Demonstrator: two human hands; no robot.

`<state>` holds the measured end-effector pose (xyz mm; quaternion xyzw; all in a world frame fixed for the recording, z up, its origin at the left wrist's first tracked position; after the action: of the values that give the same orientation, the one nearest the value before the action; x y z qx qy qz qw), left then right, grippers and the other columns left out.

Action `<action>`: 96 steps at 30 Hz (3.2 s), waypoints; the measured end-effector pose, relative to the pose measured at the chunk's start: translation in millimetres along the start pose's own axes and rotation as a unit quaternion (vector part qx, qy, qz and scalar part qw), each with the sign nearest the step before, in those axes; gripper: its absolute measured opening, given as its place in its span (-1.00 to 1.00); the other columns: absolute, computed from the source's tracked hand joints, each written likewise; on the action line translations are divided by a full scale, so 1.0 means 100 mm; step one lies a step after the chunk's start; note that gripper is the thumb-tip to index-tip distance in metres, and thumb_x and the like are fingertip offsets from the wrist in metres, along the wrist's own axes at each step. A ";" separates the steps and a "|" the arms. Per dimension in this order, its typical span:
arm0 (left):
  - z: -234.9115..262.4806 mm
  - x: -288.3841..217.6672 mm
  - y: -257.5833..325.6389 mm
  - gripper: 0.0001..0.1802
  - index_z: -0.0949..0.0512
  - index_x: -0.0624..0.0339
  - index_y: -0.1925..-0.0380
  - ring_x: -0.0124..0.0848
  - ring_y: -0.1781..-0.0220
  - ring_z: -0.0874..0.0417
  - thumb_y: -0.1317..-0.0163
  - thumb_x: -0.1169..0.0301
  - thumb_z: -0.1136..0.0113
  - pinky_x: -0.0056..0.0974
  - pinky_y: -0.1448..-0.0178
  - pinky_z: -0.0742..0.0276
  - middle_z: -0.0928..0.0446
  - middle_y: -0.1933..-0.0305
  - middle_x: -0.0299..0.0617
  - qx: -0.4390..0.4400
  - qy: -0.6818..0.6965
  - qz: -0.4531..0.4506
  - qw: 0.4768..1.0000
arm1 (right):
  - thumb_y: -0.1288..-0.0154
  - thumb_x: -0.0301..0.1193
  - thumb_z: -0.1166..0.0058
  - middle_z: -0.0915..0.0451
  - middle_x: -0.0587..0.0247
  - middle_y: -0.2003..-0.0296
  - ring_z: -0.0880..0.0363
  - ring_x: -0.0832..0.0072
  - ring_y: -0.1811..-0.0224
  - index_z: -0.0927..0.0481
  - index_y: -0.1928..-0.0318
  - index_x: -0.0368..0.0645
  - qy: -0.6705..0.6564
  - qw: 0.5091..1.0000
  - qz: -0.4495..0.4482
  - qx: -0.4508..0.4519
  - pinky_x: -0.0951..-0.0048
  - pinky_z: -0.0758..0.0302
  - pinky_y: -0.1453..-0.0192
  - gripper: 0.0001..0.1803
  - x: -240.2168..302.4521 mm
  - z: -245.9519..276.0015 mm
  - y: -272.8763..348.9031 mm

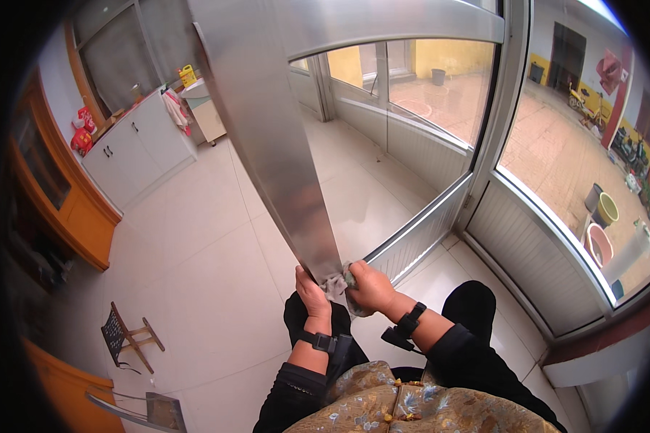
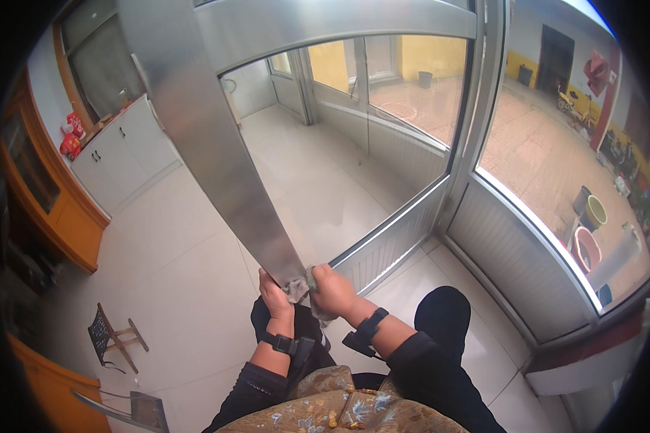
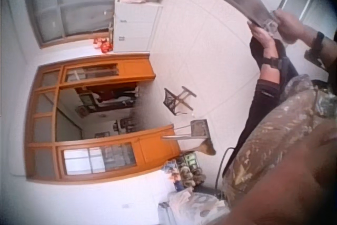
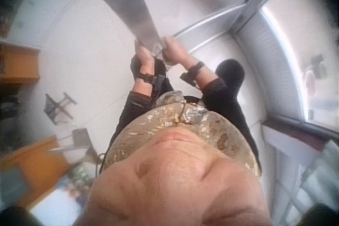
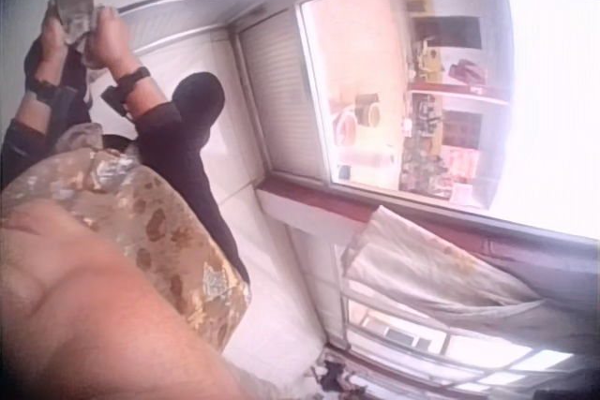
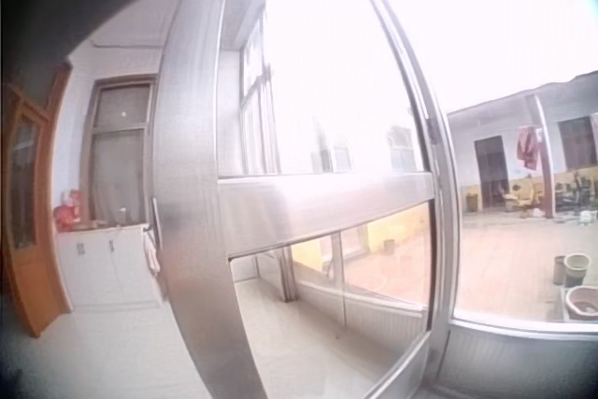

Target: The person wipes the metal frame and glass of a large door with a cloth. They hold the door with one hand while wiping with the other, moving along the vertical and horizontal edges and the glass surface.

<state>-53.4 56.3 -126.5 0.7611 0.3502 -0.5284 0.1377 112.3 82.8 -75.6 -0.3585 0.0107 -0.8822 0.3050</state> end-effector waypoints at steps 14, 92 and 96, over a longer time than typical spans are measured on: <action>0.02 0.01 0.03 -0.47 -0.52 0.29 0.22 -0.46 0.19 -0.46 -0.56 0.03 0.22 -0.36 0.01 -0.42 -0.53 0.26 -0.29 0.001 0.019 0.026 0.999 | 0.04 -0.53 -0.28 -0.48 0.04 0.09 -0.52 -0.03 0.08 -0.52 0.05 -0.05 0.144 0.728 0.482 -0.466 0.08 -0.52 0.09 -0.54 2.90 3.22 -0.40; -0.01 -0.09 0.06 -0.58 -0.44 0.21 0.30 -0.47 0.18 -0.40 -0.54 0.12 0.25 -0.34 0.00 -0.37 -0.43 0.28 -0.33 0.015 -0.018 0.010 1.000 | -0.01 -0.63 -0.09 -0.42 0.31 -0.15 -0.35 0.24 -0.27 -0.55 -0.03 -0.08 0.293 0.712 0.405 -0.494 0.15 -0.35 -0.19 -0.51 2.72 3.18 -0.85; -0.01 -0.07 0.04 -0.53 -0.49 0.27 0.21 -0.45 0.15 -0.46 -0.55 0.07 0.22 -0.34 -0.03 -0.41 -0.52 0.21 -0.30 0.038 -0.021 -0.005 0.999 | -0.03 -0.60 -0.09 -0.42 0.35 -0.16 -0.35 0.26 -0.27 -0.54 -0.05 -0.03 0.311 0.720 0.383 -0.487 0.16 -0.35 -0.19 -0.51 2.67 3.27 -0.86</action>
<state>-51.7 50.9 -120.3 0.7530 0.3305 -0.5576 0.1133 127.2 72.7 354.6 -0.1286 0.6699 -0.6250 0.3796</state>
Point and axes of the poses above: each hand's wrist, its own y-axis away from the middle knuckle, its own z-axis out of the back of the hand, x = y × z, the point moved 8 cm from there along -y, towards the middle knuckle
